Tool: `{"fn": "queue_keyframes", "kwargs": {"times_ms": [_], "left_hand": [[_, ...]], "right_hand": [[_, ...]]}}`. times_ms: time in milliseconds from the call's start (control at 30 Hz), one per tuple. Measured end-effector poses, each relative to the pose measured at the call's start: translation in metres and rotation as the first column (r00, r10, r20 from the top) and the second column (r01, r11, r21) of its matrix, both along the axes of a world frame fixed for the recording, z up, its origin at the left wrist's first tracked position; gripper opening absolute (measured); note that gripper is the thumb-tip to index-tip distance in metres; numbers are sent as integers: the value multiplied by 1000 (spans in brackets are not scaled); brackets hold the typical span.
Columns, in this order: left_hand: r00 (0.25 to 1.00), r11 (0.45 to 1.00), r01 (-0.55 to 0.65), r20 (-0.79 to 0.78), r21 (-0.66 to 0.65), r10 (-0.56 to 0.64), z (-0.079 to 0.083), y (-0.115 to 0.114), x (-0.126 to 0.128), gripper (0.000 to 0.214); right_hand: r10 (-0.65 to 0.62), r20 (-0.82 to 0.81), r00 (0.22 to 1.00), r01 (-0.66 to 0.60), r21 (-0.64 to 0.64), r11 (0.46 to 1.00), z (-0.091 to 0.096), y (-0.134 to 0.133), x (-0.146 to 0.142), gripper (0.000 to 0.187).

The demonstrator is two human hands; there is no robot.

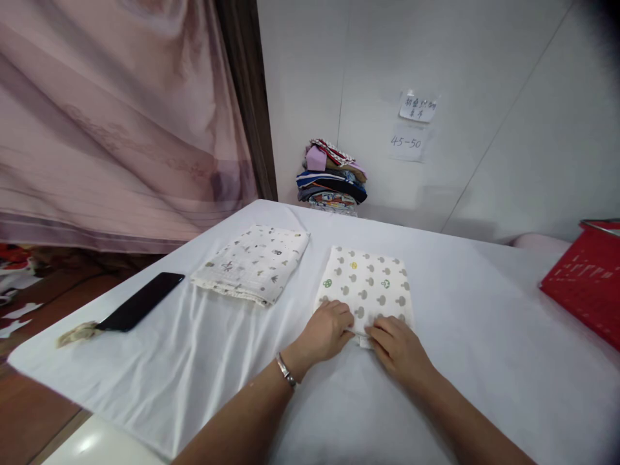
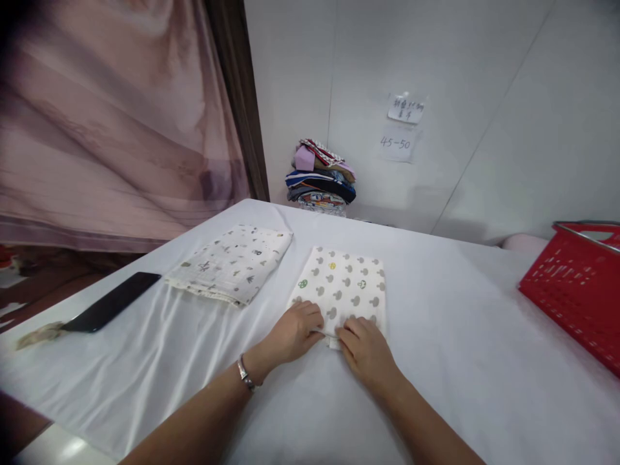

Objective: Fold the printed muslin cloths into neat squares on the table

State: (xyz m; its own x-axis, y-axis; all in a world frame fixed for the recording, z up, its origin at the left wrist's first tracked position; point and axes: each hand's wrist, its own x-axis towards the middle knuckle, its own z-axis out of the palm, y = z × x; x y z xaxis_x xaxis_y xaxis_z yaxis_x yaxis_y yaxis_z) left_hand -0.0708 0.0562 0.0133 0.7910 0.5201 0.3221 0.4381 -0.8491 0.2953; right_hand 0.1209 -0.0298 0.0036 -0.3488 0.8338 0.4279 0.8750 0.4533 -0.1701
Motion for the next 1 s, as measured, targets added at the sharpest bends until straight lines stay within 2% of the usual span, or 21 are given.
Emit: {"fn": "queue_keyframes", "kwargs": {"times_ms": [100,167,233,267,333,400,467,533,633,700,767,833,900,933,1000], "left_hand": [[999,998,26,48,-49,-23,2,1,-2,9],[991,996,20,133,-85,-8,2,4,-4,11],[962,991,-73,254,-108,99,0,10,-7,10],[931,980,-154,316,-122,186,-2,14,-9,10],[844,927,-326,384,-186,374,-7,22,-12,18],[776,842,-448,337,-300,533,-12,29,-15,29],[755,764,-508,220,-398,618,-16,33,-17,35],[752,723,-538,139,-434,644,-17,35,-17,40],[747,706,-558,106,-437,656,-14,32,-16,44],[746,682,-547,87,-486,660,-12,28,-13,44],[760,658,-507,71,-558,646,-11,23,-8,41],[784,648,-457,68,-610,617,-10,17,-2,35],[799,643,-425,69,-637,597,-10,13,3,29],[801,638,-419,68,-646,595,-10,11,4,27],[793,622,-433,53,-652,607,-8,10,6,23]], "right_hand": [[-9,-68,998,7,-30,1000,3,-3,-2,22],[-16,-164,986,3,-77,997,5,-3,3,22],[-75,-281,957,52,-89,995,6,0,18,20],[-139,-333,933,118,-83,990,7,3,28,20],[-314,-398,862,304,-89,949,5,14,51,26],[-484,-408,774,445,-193,875,1,29,71,41],[-596,-409,691,486,-347,802,-8,43,85,56],[-635,-430,641,473,-431,769,-18,56,89,63],[-557,-539,631,418,-369,830,-30,70,87,59],[-487,-633,601,336,-353,873,-30,78,90,60],[-486,-680,549,274,-403,873,-25,85,98,66],[-549,-615,566,291,-474,831,-18,93,111,67],[-593,-439,675,383,-479,790,-12,99,121,62],[-588,-330,739,436,-431,790,-8,102,123,58],[-523,-143,840,481,-251,840,-1,108,117,53]]}}
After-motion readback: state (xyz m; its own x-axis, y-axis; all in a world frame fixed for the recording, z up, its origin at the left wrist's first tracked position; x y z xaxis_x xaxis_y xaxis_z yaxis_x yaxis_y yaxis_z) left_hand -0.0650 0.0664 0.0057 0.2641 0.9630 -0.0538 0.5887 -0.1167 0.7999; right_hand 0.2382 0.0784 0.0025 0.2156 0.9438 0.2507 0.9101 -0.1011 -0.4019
